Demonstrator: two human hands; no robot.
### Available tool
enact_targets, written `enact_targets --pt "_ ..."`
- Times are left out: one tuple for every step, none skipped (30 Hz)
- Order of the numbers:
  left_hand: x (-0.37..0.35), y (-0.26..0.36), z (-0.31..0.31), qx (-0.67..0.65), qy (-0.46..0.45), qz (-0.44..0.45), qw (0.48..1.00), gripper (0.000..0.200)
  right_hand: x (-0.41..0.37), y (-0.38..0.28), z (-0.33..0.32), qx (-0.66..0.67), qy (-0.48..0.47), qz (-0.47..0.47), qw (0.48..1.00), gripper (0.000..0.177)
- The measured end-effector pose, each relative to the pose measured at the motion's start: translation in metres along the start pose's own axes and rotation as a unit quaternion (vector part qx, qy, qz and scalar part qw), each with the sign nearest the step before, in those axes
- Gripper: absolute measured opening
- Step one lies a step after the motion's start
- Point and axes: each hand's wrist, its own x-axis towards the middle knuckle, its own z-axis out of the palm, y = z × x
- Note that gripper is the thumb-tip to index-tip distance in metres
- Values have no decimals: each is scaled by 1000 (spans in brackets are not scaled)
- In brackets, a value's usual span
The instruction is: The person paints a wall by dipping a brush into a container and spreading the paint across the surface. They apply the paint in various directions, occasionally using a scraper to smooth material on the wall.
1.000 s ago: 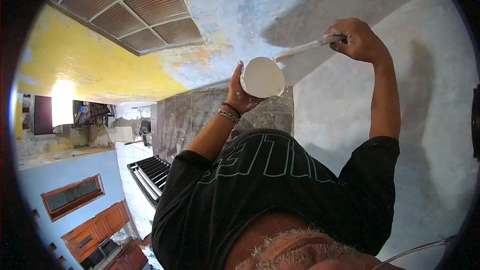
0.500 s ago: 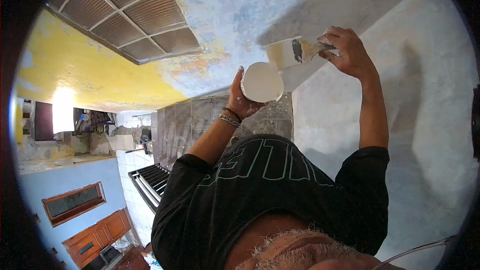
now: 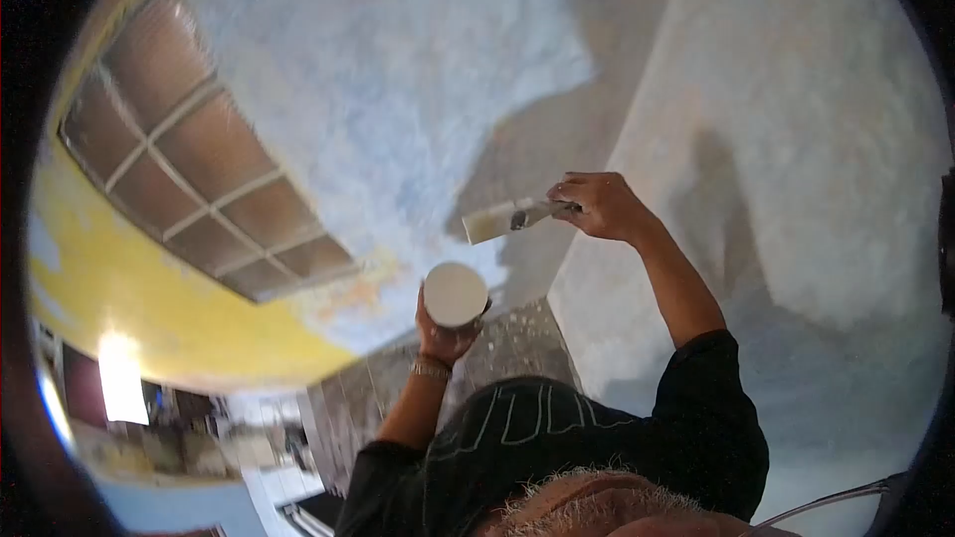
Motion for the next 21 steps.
enact_targets --pt "0 3 -9 -18 -27 -35 999 58 -4 3 -6 26 8 35 999 23" --pt "0 5 -5 -29 -39 -44 998 58 -2 8 -16 13 25 40 999 23" --pt "0 5 0 -41 -50 -53 997 59 -1 18 -30 25 59 72 995 23" --pt "-2 4 6 -23 -26 -36 999 60 1 28 -44 40 92 101 990 24" --pt "-2 5 6 -15 -36 -40 998 60 5 41 -59 16 152 77 985 27" --pt "-2 6 6 -9 -27 -38 999 61 12 46 -85 -37 137 143 979 33" --pt "-3 7 5 -3 -19 -35 999 62 21 44 -112 -132 162 182 961 39" --pt "-5 6 12 6 18 -19 1000 62 30 40 -138 -148 215 176 949 39" --pt "-6 6 14 11 9 -22 1000 62 41 47 -163 -184 267 173 930 37" --pt "-7 6 15 7 3 -21 1000 63 53 42 -196 -191 267 174 928 35" --pt "-7 5 16 1 -4 -18 1000 63 67 47 -225 -191 300 170 919 45" --pt "-8 4 18 -3 8 -11 1000 62 80 41 -255 -216 318 168 908 43" --pt "-6 5 12 -3 -2 -9 1000 62 97 47 -281 -294 370 144 870 35" --pt "-6 6 1 -8 -21 -4 1000 61 113 54 -304 -316 418 139 840 38" --pt "-4 7 -5 -14 -39 0 999 62 126 62 -331 -295 412 169 846 47" --pt "-10 6 1 -28 -72 -3 997 59 146 67 -354 -373 439 123 808 36" --pt "-11 6 3 -28 -76 -3 997 59 155 60 -361 -375 441 121 807 36" --pt "-11 7 7 -27 -86 1 996 57 165 53 -366 -338 417 175 825 38" --pt "-13 7 13 -25 -96 5 995 55 170 49 -372 -298 393 229 839 41" --pt "-15 4 21 -36 -88 49 994 50 176 61 -374 -313 385 224 839 45" --pt "-16 7 19 -89 -115 13 989 50 185 87 -372 -326 377 218 839 48"
